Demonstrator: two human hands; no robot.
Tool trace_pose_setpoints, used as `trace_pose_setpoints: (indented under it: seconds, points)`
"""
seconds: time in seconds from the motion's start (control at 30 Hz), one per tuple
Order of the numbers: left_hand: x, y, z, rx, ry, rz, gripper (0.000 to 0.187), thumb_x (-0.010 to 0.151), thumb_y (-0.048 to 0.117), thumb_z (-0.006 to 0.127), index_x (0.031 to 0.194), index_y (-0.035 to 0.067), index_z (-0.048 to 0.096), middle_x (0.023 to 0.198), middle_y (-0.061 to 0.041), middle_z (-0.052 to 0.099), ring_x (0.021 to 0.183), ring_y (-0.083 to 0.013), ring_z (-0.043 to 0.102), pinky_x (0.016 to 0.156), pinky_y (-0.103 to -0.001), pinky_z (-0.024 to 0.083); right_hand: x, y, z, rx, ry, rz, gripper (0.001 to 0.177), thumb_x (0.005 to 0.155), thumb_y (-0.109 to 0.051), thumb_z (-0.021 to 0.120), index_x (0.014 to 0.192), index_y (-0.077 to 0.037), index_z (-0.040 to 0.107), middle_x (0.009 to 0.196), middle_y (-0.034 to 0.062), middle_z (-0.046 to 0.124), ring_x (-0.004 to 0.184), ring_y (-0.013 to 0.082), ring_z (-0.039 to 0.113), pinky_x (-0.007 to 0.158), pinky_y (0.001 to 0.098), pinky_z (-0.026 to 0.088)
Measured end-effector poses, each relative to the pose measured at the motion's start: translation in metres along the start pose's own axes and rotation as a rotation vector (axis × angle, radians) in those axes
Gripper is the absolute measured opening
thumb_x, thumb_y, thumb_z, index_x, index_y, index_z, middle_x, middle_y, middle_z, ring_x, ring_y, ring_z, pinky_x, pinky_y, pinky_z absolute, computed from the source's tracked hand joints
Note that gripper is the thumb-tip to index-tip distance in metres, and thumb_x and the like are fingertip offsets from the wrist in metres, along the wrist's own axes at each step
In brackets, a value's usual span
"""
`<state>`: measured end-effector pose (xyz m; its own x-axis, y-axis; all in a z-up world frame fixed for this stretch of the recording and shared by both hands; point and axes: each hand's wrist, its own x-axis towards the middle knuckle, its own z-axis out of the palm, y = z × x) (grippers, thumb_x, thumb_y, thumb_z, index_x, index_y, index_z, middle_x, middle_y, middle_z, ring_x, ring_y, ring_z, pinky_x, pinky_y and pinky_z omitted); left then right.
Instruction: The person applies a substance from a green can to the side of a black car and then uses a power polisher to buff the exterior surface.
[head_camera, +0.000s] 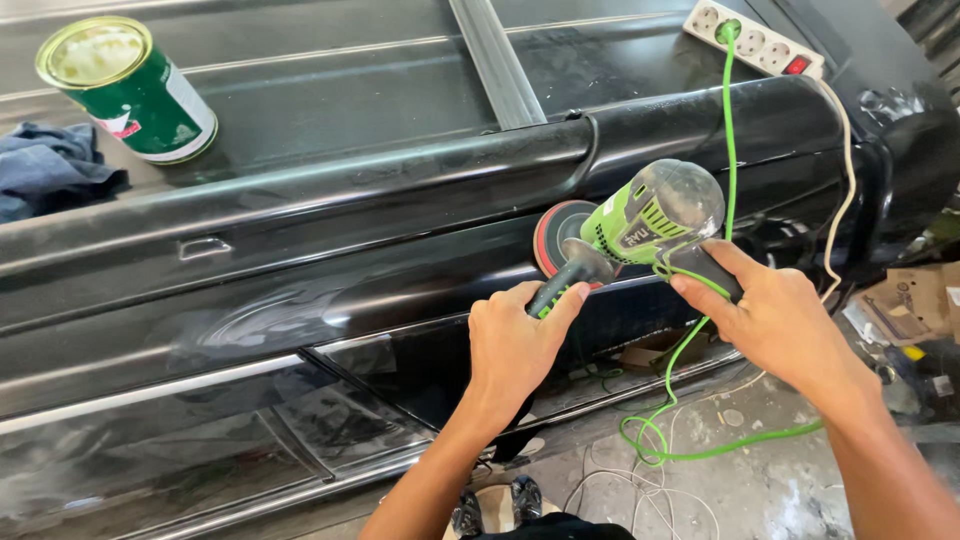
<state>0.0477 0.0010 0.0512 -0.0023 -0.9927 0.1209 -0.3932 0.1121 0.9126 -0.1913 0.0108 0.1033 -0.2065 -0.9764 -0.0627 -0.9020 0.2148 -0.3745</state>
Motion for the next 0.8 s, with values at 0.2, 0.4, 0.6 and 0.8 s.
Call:
trace_pose_setpoints:
  seconds: [0.2, 0.4, 0.6, 0.8]
  points:
    - [-0.004, -0.005, -0.010, 0.016, 0.042, 0.058, 0.042, 0.087, 0.045, 0.073, 0.083, 0.003, 0.078, 0.050, -0.014, 0.059, 0.043, -0.0286, 0.061, 0.048, -0.038, 0.046, -0.001, -0.015, -0.003, 0.020, -0.034, -0.009, 0.070, 0.087, -0.053, 0.071, 0.142, -0.011, 0.059, 0.056, 0.0219, 0.067, 0.059, 0.0349, 0.074, 0.065, 0.0426, 0.055]
    - [-0.009, -0.011, -0.021, 0.002, 0.067, 0.041, 0.043, 0.087, 0.045, 0.073, 0.082, 0.002, 0.078, 0.050, -0.014, 0.059, 0.043, -0.0283, 0.062, 0.048, -0.038, 0.047, -0.003, -0.030, -0.001, 0.016, -0.041, -0.049, 0.069, 0.088, -0.051, 0.071, 0.142, -0.010, 0.060, 0.054, 0.0222, 0.066, 0.057, 0.0334, 0.074, 0.064, 0.0419, 0.055]
    - [-0.013, -0.015, -0.034, 0.012, 0.090, 0.017, 0.044, 0.086, 0.046, 0.073, 0.084, 0.003, 0.079, 0.049, -0.014, 0.059, 0.043, -0.0285, 0.063, 0.049, -0.039, 0.047, -0.006, -0.045, 0.001, 0.017, -0.053, -0.071, 0.070, 0.087, -0.052, 0.071, 0.142, -0.010, 0.059, 0.053, 0.0209, 0.067, 0.052, 0.0325, 0.072, 0.061, 0.0408, 0.055]
    - [-0.017, -0.022, -0.047, 0.014, 0.131, 0.015, 0.045, 0.085, 0.047, 0.074, 0.086, 0.003, 0.079, 0.050, -0.014, 0.060, 0.044, -0.0281, 0.064, 0.050, -0.038, 0.049, -0.007, -0.059, 0.007, 0.037, -0.058, -0.102, 0.071, 0.087, -0.052, 0.071, 0.141, -0.009, 0.059, 0.053, 0.0203, 0.067, 0.052, 0.0311, 0.072, 0.061, 0.0409, 0.055]
